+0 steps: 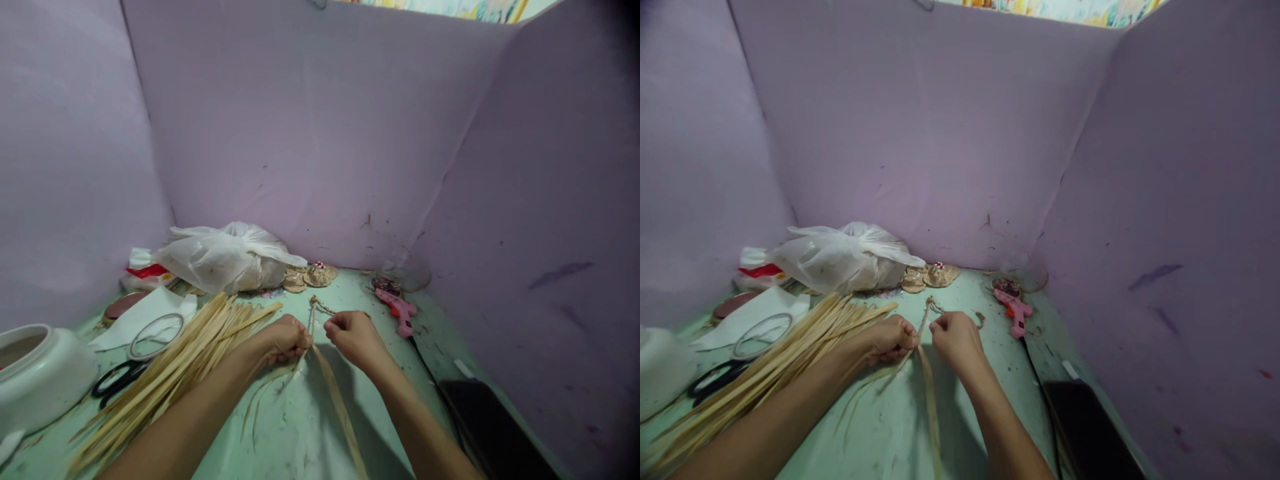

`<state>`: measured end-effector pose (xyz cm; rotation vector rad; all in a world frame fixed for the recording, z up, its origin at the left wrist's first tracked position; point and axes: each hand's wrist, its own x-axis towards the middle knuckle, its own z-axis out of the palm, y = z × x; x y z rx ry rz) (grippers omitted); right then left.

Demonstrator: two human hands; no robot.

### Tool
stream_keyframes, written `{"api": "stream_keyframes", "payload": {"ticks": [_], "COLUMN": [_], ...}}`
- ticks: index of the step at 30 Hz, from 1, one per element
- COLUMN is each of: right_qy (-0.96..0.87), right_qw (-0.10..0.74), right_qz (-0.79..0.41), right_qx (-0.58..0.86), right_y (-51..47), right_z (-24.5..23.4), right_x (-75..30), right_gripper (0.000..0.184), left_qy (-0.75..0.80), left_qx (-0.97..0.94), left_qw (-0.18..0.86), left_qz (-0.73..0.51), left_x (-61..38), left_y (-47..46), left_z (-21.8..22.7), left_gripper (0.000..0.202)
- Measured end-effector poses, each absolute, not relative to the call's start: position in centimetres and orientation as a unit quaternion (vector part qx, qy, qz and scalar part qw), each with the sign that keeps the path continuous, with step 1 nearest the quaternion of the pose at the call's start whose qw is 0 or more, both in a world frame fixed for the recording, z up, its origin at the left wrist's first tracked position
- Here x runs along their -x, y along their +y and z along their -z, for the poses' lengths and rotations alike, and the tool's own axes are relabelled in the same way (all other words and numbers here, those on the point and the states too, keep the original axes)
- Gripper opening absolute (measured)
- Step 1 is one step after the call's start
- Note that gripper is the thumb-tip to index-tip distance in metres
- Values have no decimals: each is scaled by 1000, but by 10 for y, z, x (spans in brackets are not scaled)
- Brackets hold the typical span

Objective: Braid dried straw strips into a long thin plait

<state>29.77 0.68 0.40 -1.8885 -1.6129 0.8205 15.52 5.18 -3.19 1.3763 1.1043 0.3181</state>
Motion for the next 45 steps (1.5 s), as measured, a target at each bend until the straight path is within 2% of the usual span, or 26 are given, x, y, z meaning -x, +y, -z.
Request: {"api": "stream_keyframes", "payload": {"ticks": [3,4,6,9,14,19,24,31,39,43,45], "right_qy": [-449,-413,-381,-389,-435,-501,-520,-523,-494,-450,-413], "right_qw": [290,293,307,317,268,250,251,294,325,364,380], "right_qz": [-573,-637,-692,-668,-626,-547,-465,-469,-456,-503,-538], "right_qx": [622,581,531,549,590,623,671,648,665,641,629], "right_y": [12,12,12,12,13,14,18,19,12,9,8], "right_z": [10,14,21,24,22,24,35,48,48,45,42], "right_x": [-295,-292,-287,-286,-291,-290,-290,-290,-283,-281,-280], "right_gripper": [19,20,20,19,24,22,16,12,16,13,12], "left_qy": [484,487,489,483,462,484,542,541,585,581,593], "left_qx": [-608,-612,-622,-635,-667,-699,-728,-729,-728,-714,-728], "left_qw": [616,610,599,593,577,515,409,418,357,391,343], "left_qz": [-129,-127,-122,-110,-96,-108,-99,-38,-2,3,-26], "left_x": [-156,-157,-158,-159,-160,-161,-162,-160,-154,-162,-170], "left_y": [52,52,51,50,47,48,47,39,48,37,26], "left_z": [31,30,27,22,18,24,29,6,3,1,4], "left_gripper": [6,5,4,5,9,6,10,15,12,11,10]}}
